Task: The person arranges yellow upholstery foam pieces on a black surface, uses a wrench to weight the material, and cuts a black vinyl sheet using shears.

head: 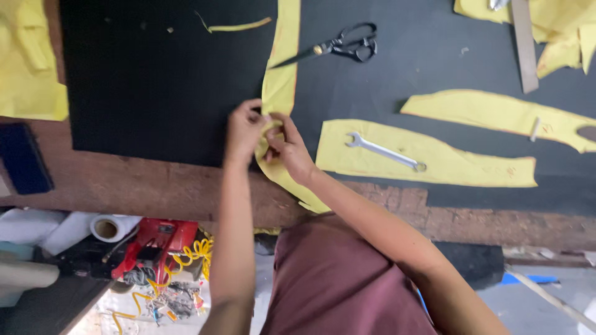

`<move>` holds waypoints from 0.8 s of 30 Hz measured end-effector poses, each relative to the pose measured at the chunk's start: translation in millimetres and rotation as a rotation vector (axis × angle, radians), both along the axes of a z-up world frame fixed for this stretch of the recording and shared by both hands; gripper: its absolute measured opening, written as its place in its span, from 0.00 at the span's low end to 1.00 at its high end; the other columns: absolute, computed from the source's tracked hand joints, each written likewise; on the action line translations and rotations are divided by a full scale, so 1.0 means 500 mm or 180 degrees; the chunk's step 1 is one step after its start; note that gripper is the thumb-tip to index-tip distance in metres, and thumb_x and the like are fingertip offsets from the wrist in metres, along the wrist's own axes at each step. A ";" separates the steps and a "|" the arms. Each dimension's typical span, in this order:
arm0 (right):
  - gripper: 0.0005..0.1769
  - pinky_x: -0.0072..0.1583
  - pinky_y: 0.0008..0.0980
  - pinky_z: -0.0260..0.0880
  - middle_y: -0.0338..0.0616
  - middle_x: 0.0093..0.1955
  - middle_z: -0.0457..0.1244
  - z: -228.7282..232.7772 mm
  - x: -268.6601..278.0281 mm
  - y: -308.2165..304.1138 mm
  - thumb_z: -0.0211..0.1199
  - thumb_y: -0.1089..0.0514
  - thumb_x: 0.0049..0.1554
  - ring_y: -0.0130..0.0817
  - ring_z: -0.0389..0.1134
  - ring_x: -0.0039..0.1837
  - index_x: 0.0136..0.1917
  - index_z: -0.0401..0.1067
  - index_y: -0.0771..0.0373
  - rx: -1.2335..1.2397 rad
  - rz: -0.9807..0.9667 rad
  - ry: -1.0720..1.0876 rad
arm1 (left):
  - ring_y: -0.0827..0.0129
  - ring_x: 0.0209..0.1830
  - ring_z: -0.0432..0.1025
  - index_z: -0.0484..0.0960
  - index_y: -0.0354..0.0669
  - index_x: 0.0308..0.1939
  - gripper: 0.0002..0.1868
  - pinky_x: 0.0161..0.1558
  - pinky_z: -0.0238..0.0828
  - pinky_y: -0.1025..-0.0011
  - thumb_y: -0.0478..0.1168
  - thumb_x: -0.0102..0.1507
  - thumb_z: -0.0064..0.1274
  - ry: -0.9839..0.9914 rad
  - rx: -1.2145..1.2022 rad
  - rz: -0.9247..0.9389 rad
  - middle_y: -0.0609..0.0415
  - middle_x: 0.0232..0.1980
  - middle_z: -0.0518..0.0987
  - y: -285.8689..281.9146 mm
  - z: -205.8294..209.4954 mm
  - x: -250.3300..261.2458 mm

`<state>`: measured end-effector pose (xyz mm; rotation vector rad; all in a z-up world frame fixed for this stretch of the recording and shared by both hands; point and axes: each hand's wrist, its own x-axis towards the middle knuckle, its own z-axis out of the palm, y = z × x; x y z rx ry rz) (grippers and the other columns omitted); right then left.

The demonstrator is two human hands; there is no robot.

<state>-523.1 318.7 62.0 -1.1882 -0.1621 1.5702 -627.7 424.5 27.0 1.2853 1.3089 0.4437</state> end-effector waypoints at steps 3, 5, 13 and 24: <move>0.32 0.43 0.29 0.71 0.42 0.52 0.58 0.112 0.033 -0.003 0.59 0.67 0.61 0.29 0.67 0.40 0.75 0.54 0.60 0.0451 0.0188 -0.0902 | 0.78 0.39 0.75 0.80 0.35 0.60 0.18 0.42 0.74 0.78 0.27 0.65 0.59 -0.0600 0.0305 -0.0071 0.57 0.42 0.81 0.023 0.069 -0.040; 0.32 0.45 0.33 0.71 0.46 0.57 0.53 0.197 0.070 0.007 0.59 0.62 0.61 0.36 0.66 0.46 0.77 0.57 0.62 0.0699 0.0144 -0.2321 | 0.81 0.38 0.74 0.78 0.40 0.64 0.25 0.38 0.71 0.80 0.27 0.62 0.57 -0.0493 -0.0162 -0.0346 0.58 0.44 0.76 0.055 0.179 -0.074; 0.29 0.62 0.39 0.64 0.46 0.54 0.57 0.344 0.220 0.155 0.73 0.51 0.55 0.40 0.61 0.60 0.61 0.68 0.71 0.2759 0.2682 -0.2574 | 0.75 0.51 0.75 0.73 0.42 0.69 0.33 0.51 0.73 0.74 0.30 0.59 0.59 -0.0562 0.0763 -0.3187 0.54 0.55 0.80 0.200 0.529 -0.020; 0.21 0.49 0.34 0.67 0.41 0.44 0.69 0.271 0.445 0.104 0.72 0.53 0.53 0.29 0.67 0.46 0.57 0.74 0.63 0.0633 0.3012 -0.3315 | 0.69 0.41 0.81 0.77 0.50 0.66 0.39 0.47 0.76 0.69 0.39 0.49 0.68 0.1320 -0.0142 -0.3704 0.48 0.45 0.89 0.345 0.368 -0.120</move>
